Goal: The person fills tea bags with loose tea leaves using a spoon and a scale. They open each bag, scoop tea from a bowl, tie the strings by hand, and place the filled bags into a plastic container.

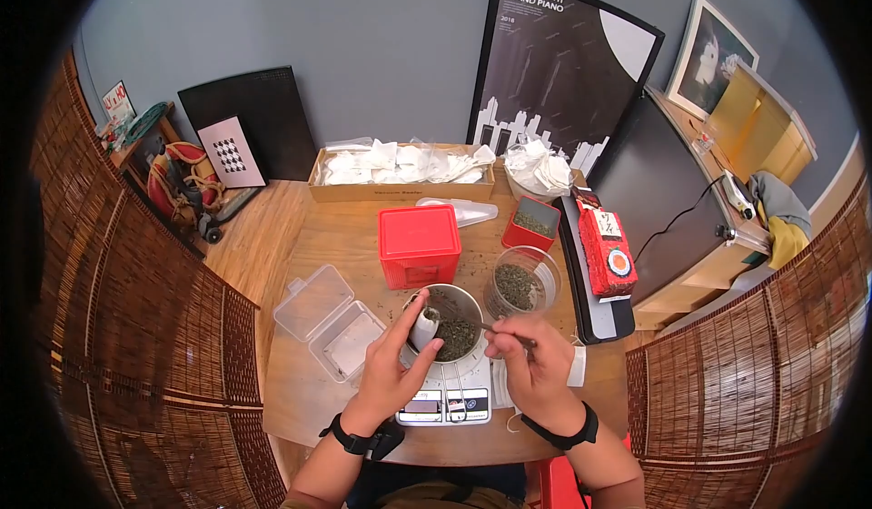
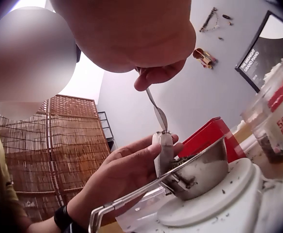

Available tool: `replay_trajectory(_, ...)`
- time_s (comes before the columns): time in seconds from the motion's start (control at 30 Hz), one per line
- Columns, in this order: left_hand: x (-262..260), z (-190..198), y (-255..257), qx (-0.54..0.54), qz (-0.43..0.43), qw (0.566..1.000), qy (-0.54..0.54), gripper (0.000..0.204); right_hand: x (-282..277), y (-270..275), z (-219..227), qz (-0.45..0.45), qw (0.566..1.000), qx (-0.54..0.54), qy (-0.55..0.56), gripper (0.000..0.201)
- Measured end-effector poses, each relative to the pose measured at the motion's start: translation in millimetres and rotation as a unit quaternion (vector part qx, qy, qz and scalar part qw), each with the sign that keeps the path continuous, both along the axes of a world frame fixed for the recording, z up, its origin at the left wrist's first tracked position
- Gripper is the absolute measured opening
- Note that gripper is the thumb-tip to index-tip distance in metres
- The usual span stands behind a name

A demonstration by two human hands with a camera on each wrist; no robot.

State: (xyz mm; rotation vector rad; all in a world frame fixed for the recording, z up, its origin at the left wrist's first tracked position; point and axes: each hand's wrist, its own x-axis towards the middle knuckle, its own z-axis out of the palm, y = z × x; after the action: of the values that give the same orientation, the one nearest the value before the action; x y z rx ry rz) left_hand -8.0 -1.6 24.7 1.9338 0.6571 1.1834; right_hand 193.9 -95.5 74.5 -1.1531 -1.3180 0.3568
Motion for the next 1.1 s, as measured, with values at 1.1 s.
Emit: replay_trajectory(1.1, 0, 5, -2, -0.04, 0.001, 0.999, -0.011, 0.063, 24, 15, -51, -0.077, 0.921, -0.147, 0.352, 0.023)
